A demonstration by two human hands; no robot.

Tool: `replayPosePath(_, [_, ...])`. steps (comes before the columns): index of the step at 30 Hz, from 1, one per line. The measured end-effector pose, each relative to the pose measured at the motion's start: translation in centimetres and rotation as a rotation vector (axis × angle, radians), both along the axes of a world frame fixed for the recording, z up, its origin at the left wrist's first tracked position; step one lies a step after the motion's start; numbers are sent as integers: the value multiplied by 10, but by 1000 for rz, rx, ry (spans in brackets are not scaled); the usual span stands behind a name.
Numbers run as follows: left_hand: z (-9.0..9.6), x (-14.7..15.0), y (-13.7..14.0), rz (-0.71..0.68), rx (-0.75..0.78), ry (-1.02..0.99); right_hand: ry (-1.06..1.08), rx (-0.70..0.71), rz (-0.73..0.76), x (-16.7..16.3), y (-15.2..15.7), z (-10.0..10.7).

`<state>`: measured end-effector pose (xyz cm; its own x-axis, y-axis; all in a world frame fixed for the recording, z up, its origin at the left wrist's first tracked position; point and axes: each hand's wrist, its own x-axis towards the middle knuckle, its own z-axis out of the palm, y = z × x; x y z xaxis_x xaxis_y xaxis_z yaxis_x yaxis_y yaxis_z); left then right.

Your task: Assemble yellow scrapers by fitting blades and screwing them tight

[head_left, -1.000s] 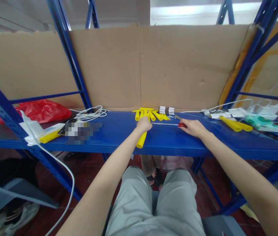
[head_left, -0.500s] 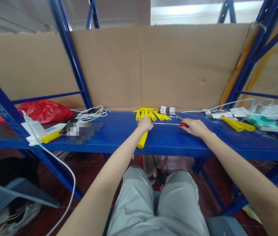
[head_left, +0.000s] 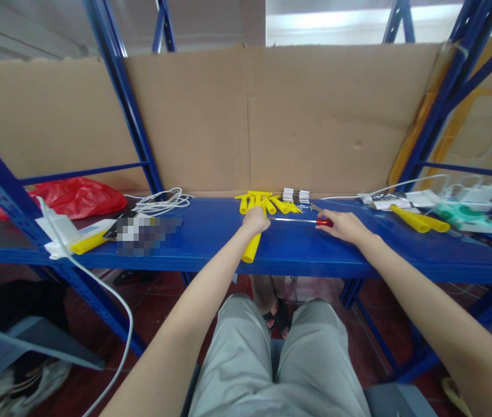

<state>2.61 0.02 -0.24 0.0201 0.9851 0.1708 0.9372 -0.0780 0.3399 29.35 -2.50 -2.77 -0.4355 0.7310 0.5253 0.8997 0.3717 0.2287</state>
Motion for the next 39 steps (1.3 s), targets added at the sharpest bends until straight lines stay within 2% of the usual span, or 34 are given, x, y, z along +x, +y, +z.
replayPosePath(4, [0, 0, -1, -4, 13, -10, -21, 5, -9, 1, 0, 0])
replayPosePath(12, [-1, -1, 1, 11, 4, -6, 4, -35, 63, 2, 0, -1])
replayPosePath(19, [2, 1, -3, 8, 7, 39, 21, -57, -44, -1, 1, 0])
replayPosePath(27, [5, 0, -7, -4, -16, 13, 0, -58, 17, -2, -3, 2])
replayPosePath(35, [5, 1, -8, 15, -3, 9, 46, -96, -34, -4, -2, 2])
replayPosePath(39, [6, 1, -9, 10, 4, 16, -1, -82, -6, -3, -2, 2])
